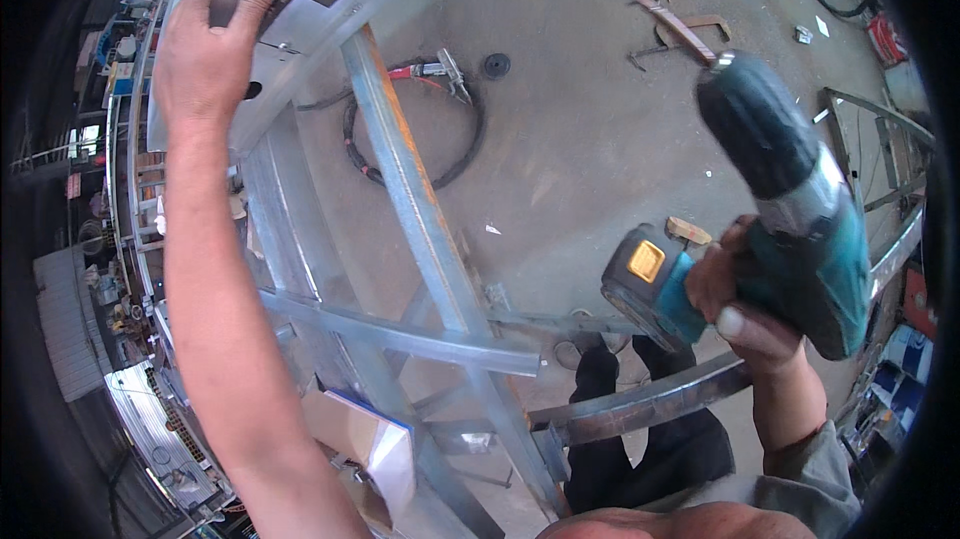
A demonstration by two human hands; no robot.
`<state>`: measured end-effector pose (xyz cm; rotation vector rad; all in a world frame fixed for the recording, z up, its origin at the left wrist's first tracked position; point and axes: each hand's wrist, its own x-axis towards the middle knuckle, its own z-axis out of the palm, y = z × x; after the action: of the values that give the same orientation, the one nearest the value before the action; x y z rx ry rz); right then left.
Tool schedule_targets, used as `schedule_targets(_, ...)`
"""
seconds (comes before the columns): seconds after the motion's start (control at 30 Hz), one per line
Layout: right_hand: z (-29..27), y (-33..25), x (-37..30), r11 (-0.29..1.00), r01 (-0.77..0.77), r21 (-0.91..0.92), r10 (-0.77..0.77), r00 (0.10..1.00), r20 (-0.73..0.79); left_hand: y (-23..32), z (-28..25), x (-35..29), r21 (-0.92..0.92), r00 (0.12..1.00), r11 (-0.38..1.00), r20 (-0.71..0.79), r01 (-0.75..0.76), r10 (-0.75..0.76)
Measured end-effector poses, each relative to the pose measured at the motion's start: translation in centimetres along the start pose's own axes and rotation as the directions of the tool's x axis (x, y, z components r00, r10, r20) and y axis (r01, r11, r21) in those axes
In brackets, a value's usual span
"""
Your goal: The person uses a cordless drill to drive screws into a curved metal frame, securing a metal plate along its edge. The person repeatedly picks up screws, aligns them with pre-drilled holes, and fastens them while holding the frame steady.
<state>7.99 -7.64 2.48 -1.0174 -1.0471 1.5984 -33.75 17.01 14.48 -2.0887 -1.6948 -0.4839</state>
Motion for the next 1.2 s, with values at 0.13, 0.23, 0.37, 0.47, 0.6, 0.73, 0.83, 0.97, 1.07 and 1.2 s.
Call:
schedule_targets(0.13, 1.9, -2.1, 2.5, 0.918, 0.113, -0.381, -0.067, 0.989, 0.130, 0.5, -0.2, 0.1, 0.009, 1.000, 1.000, -0.001, -0.007, 0.007)
schedule_targets(0.23, 4.3, -3.5, 4.8, 0.712, 0.262, -0.651, -0.164, 0.964, 0.209, 0.4, -0.2, 0.2, 0.009, 1.000, 1.000, -0.022, -0.016, 0.016)
schedule_targets(0.37, 8.1, -2.6, 9.2, 0.737, 0.353, -0.576, -0.238, 0.934, 0.267, -0.3, -0.3, 0.2, -0.020, 1.000, 1.000, 0.012, -0.006, 0.006)
schedule_targets(0.47, 9.8, -1.8, 11.9, 0.627, 0.528, -0.573, -0.426, 0.848, 0.315, -0.7, -1.1, 0.2, -0.058, 0.997, 0.997, 0.054, -0.043, 0.046)
schedule_targets(0.6, 11.8, -1.4, 13.7, 0.794, 0.403, -0.454, -0.362, 0.915, 0.179, -0.8, -1.8, 0.0, -0.196, 0.987, 0.980, 0.151, -0.023, 0.053)
schedule_targets(0.73, 13.0, -1.5, 14.5, 0.777, 0.390, -0.494, -0.376, 0.917, 0.134, -1.1, -1.6, -0.1, -0.219, 0.991, 0.976, 0.134, 0.001, 0.029)
schedule_targets(0.83, 13.6, -1.2, 14.6, 0.776, 0.385, -0.499, -0.389, 0.916, 0.101, -0.8, -1.8, 0.2, -0.301, 0.999, 0.953, -0.014, -0.039, 0.036)
schedule_targets(0.97, 14.1, -0.6, 14.5, 0.775, 0.371, -0.511, -0.396, 0.916, 0.065, 2.3, -3.3, -1.6, -0.330, 0.979, 0.943, -0.176, 0.041, -0.104)
schedule_targets(1.07, 14.3, -0.2, 14.6, 0.714, 0.412, -0.566, -0.451, 0.889, 0.078, 6.2, -3.8, -3.9, -0.627, 0.905, 0.665, 0.173, 0.406, -0.390)
schedule_targets(1.2, 14.7, 0.0, 14.8, 0.697, 0.426, -0.576, -0.480, 0.875, 0.066, 8.6, -3.7, -3.6, -0.679, 0.624, -0.296, 0.734, 0.672, -0.268)
